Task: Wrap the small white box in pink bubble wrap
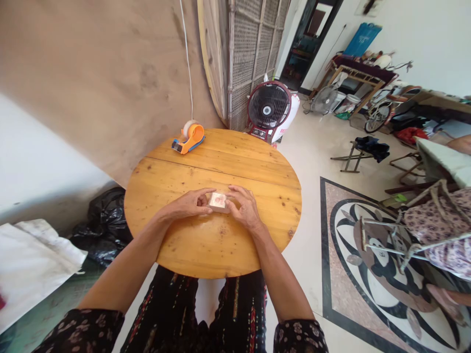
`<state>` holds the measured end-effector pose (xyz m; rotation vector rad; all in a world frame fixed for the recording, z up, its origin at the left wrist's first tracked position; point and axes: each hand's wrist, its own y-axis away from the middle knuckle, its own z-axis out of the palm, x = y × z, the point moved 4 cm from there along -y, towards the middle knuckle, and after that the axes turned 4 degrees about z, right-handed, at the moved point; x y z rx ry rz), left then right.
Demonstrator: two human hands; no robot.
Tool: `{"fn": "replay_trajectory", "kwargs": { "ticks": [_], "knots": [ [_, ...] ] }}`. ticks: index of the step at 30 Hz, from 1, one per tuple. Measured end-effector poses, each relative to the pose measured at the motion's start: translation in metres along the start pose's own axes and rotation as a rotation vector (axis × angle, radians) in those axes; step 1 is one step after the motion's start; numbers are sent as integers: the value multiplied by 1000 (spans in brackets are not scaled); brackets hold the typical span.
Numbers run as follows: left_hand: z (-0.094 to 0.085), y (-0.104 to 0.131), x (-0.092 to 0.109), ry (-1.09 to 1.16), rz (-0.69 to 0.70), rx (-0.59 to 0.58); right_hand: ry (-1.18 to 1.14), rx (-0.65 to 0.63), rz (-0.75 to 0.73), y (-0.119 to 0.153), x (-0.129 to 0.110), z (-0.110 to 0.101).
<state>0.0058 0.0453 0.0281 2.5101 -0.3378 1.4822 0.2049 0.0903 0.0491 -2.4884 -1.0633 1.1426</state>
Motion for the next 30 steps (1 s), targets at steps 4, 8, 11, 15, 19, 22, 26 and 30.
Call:
{"fn": "replay_trajectory", "kwargs": {
  "ticks": [4, 8, 11, 15, 19, 22, 26, 30],
  "knots": [
    [1, 0, 3, -19, 0, 7, 9, -25, 6, 0, -1, 4],
    [1, -1, 7, -52, 28, 5, 15, -42, -4, 0, -2, 6],
    [1, -1, 6, -71, 50, 11, 28, -48, -10, 1, -2, 8],
    [3, 0, 5, -123, 60, 52, 29, -49, -22, 1, 0, 11],
    [2, 1, 7, -208, 64, 82, 10, -11, -38, 1, 1, 10],
    [-1, 2, 10, -249, 75, 114, 9, 11, -28, 1, 1, 8],
    [-5, 3, 14, -308, 161, 180, 20, 4, -39, 0, 0, 8],
    [-2, 2, 14, -300, 202, 164, 29, -6, -50, -1, -2, 10]
  ]
}}
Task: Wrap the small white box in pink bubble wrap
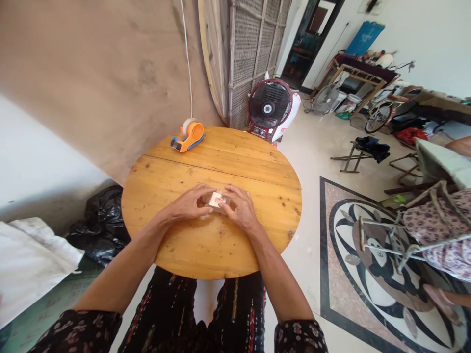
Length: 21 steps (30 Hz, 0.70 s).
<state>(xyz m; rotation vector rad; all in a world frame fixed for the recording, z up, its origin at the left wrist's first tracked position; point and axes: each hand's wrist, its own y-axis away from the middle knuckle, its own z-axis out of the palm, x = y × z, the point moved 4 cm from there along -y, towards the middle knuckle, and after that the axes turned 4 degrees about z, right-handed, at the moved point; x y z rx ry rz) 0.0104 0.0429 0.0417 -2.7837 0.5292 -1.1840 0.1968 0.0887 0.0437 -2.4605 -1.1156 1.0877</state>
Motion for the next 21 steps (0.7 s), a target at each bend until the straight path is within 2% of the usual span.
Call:
{"fn": "replay_trajectory", "kwargs": {
  "ticks": [11, 21],
  "knots": [
    [5, -1, -2, 18, 29, 7, 146, 104, -76, -6, -8, 6],
    [4, -2, 1, 22, 1, 8, 90, 90, -26, -7, -7, 8]
  ]
}}
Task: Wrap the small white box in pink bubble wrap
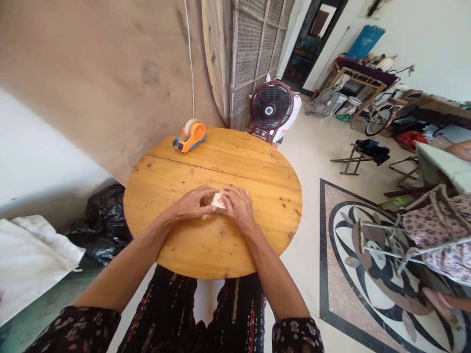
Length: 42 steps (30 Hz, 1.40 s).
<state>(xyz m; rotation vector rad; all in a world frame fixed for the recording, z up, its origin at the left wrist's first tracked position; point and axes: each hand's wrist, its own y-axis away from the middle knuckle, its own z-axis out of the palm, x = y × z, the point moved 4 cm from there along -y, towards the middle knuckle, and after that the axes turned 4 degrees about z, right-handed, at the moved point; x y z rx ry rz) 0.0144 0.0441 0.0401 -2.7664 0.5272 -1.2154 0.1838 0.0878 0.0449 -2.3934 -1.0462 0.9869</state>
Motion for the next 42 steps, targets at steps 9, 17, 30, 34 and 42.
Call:
{"fn": "replay_trajectory", "kwargs": {
  "ticks": [9, 17, 30, 34, 42],
  "knots": [
    [-1, 0, 1, -15, -17, 20, -12, -19, 61, 0, 2, 1],
    [2, -1, 1, -10, -68, 65, -52, -52, 102, 0, 3, 3],
    [9, 0, 3, 114, -4, 31, -355, -29, 258, 1, 4, -3],
    [10, 0, 2, 108, -2, 1, -464, -8, 307, 0, 6, -5],
    [8, 1, 13, 222, 107, 18, -519, -82, 279, -12, -4, -15]
  ]
}}
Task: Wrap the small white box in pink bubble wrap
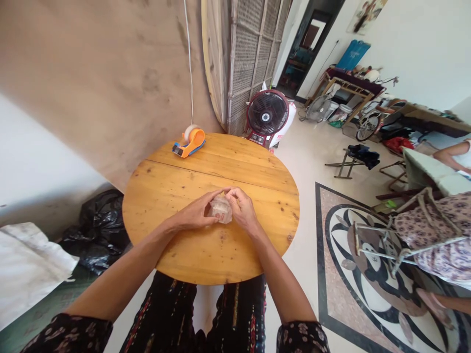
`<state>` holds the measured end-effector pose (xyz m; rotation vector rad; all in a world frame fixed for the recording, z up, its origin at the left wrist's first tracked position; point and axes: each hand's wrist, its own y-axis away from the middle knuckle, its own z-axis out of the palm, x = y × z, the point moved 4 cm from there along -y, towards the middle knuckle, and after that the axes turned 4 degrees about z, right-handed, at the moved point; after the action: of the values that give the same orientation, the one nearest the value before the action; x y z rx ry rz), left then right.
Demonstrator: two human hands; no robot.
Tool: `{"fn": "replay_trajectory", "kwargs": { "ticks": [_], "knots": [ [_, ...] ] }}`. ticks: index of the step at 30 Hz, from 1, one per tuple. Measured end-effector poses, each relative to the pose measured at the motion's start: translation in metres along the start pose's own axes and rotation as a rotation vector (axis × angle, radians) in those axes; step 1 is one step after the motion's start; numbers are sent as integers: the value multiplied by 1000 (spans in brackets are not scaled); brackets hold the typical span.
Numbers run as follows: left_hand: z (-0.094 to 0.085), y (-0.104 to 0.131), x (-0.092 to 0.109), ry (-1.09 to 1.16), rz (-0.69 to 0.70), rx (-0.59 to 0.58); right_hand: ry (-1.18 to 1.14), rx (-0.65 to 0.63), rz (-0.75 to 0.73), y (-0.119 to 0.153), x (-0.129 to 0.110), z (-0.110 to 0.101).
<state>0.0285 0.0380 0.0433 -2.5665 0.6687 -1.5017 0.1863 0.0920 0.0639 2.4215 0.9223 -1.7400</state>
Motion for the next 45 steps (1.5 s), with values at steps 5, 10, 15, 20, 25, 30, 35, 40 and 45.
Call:
{"fn": "replay_trajectory", "kwargs": {
  "ticks": [5, 10, 15, 20, 25, 30, 35, 40, 45],
  "knots": [
    [1, -1, -5, -119, 44, 50, -16, -18, 25, -16, -8, -1],
    [4, 0, -15, -180, -1, 89, -109, 36, 38, -31, -1, -2],
    [6, 1, -18, -103, -110, 61, -202, 88, 76, -40, 12, -9],
    [5, 0, -20, 103, -143, 88, -272, 76, 126, -52, 10, -14],
    [3, -2, -12, 80, -107, 95, -352, 77, 131, -66, 0, -15],
    [2, -3, -12, 46, -138, 86, -322, 59, 133, -71, 0, -11],
    [3, -2, -19, 170, -152, 86, -340, 89, 137, -76, 6, -15],
    [9, -3, -20, 383, -177, 67, -429, 182, 139, -83, 22, -24],
    [4, -4, -16, 310, -165, 142, -510, 236, 279, -83, 53, -23]
  ]
}}
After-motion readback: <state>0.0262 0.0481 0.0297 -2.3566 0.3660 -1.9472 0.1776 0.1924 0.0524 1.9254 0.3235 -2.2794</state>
